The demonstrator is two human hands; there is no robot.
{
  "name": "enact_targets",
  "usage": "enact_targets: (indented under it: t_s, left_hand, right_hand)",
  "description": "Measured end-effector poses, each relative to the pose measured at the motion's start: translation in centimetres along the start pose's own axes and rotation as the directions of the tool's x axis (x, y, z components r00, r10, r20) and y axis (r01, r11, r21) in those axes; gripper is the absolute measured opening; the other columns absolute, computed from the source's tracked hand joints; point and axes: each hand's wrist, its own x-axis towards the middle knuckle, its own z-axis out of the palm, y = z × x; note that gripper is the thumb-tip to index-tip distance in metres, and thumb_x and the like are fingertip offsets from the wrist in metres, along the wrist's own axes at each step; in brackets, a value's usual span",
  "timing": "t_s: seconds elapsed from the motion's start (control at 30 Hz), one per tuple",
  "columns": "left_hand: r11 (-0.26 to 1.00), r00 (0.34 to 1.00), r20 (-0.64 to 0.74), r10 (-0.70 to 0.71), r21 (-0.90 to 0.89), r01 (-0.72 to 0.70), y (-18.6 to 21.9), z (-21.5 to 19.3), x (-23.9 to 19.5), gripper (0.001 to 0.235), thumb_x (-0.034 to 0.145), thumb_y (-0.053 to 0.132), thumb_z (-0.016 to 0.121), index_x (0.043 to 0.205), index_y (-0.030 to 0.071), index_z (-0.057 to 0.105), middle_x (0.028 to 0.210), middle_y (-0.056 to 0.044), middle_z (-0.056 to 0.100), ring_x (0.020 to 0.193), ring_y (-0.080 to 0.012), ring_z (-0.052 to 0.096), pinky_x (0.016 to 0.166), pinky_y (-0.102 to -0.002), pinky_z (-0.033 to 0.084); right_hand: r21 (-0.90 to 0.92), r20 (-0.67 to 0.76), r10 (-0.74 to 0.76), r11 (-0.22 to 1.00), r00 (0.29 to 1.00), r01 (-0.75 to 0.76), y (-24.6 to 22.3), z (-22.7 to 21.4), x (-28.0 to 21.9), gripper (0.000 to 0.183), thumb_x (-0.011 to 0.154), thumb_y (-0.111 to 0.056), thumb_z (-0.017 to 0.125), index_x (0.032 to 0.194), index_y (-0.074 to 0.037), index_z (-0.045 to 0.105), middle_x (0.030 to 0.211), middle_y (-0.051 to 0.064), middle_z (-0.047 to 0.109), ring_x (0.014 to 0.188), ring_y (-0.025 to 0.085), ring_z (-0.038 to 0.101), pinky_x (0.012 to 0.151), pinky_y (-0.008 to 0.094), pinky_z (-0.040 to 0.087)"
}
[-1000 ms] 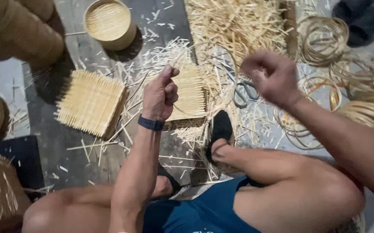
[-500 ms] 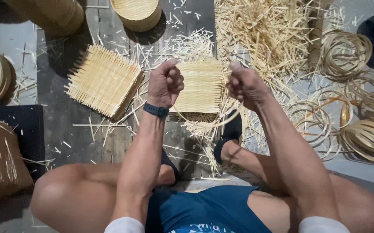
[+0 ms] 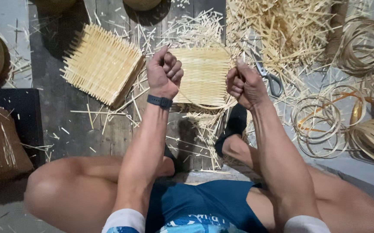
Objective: The person places a circular bamboo frame onto a flat woven mat, then uses shears to trim the excess mat material around the frame. The person repeats this process multiple times, stacking the finished circular bases.
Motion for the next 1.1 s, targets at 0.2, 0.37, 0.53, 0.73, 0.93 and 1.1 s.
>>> enact_targets:
  t_s: [0.2, 0.37, 0.53, 0.73, 0.93, 1.1]
  left_hand:
    - [0.967, 0.975, -0.222, -0.007, 0.247, 0.063, -1.1, -2.2, 1.8, 0.029, 0.097, 0.031, 0.061, 0.074, 0.013, 0.062, 0.050, 0.008, 0.031, 0.041, -0.0059, 0.028, 0.038, -0.023, 0.022]
    - [0.646, 0.908, -0.268, 0.322, 0.764, -0.003, -2.6, -8.0, 4.3, 0.007, 0.080, 0.013, 0.071, 0.084, 0.010, 0.065, 0.067, 0.000, 0.065, 0.053, -0.0103, 0.061, 0.046, -0.025, 0.048]
    - [-0.056, 0.853, -0.028, 0.521, 0.996, 0.067, -3.9, -13.4, 5.9, 0.018, 0.072, 0.011, 0.079, 0.089, 0.005, 0.081, 0.082, -0.010, 0.078, 0.072, -0.0178, 0.075, 0.071, -0.029, 0.059]
    - [-0.115, 0.884, -0.095, 0.458, 0.980, 0.165, -3.9, -14.1, 5.5, 0.022, 0.071, 0.014, 0.079, 0.091, 0.006, 0.081, 0.082, -0.013, 0.078, 0.074, -0.0221, 0.076, 0.074, -0.032, 0.059]
    - [-0.160, 0.887, -0.077, 0.455, 0.973, 0.166, -3.3, -14.9, 6.8, 0.020, 0.069, 0.018, 0.083, 0.086, 0.008, 0.082, 0.079, -0.012, 0.078, 0.071, -0.0219, 0.076, 0.072, -0.032, 0.059]
    - [-0.190, 0.890, -0.081, 0.449, 0.965, 0.183, -2.9, -16.0, 8.0, 0.022, 0.061, 0.018, 0.088, 0.080, 0.006, 0.084, 0.077, -0.011, 0.080, 0.069, -0.0216, 0.076, 0.075, -0.030, 0.060]
  right_hand:
    - [-0.331, -0.276, -0.245, 0.932, 0.929, 0.148, 1.8, -2.9, 3.2, 0.030, 0.094, -0.028, 0.074, 0.111, -0.005, 0.066, 0.077, -0.001, 0.065, 0.065, 0.010, 0.062, 0.059, 0.028, 0.056]
    - [-0.778, -0.426, -0.435, 0.623, 0.793, -0.076, 5.7, -6.9, 6.2, 0.022, 0.081, -0.016, 0.081, 0.099, -0.004, 0.078, 0.085, 0.006, 0.078, 0.073, 0.012, 0.072, 0.067, 0.027, 0.057]
    - [-0.873, -0.388, -0.516, 0.471, 0.764, -0.126, 10.2, -9.9, 9.3, 0.017, 0.079, -0.014, 0.081, 0.093, -0.005, 0.081, 0.080, 0.009, 0.078, 0.071, 0.016, 0.073, 0.071, 0.028, 0.058]
    - [-0.878, -0.405, -0.491, 0.445, 0.772, -0.177, 11.7, -11.9, 9.6, 0.019, 0.078, -0.016, 0.084, 0.094, -0.007, 0.081, 0.082, 0.011, 0.078, 0.072, 0.020, 0.075, 0.072, 0.031, 0.058]
    - [-0.900, -0.389, -0.501, 0.387, 0.773, -0.201, 11.3, -11.5, 9.9, 0.020, 0.077, -0.017, 0.086, 0.094, -0.007, 0.082, 0.082, 0.012, 0.077, 0.073, 0.023, 0.075, 0.073, 0.034, 0.058]
    - [-0.904, -0.368, -0.504, 0.392, 0.782, -0.173, 11.1, -11.1, 9.7, 0.017, 0.079, -0.016, 0.085, 0.093, -0.007, 0.082, 0.082, 0.012, 0.078, 0.072, 0.023, 0.075, 0.075, 0.034, 0.058]
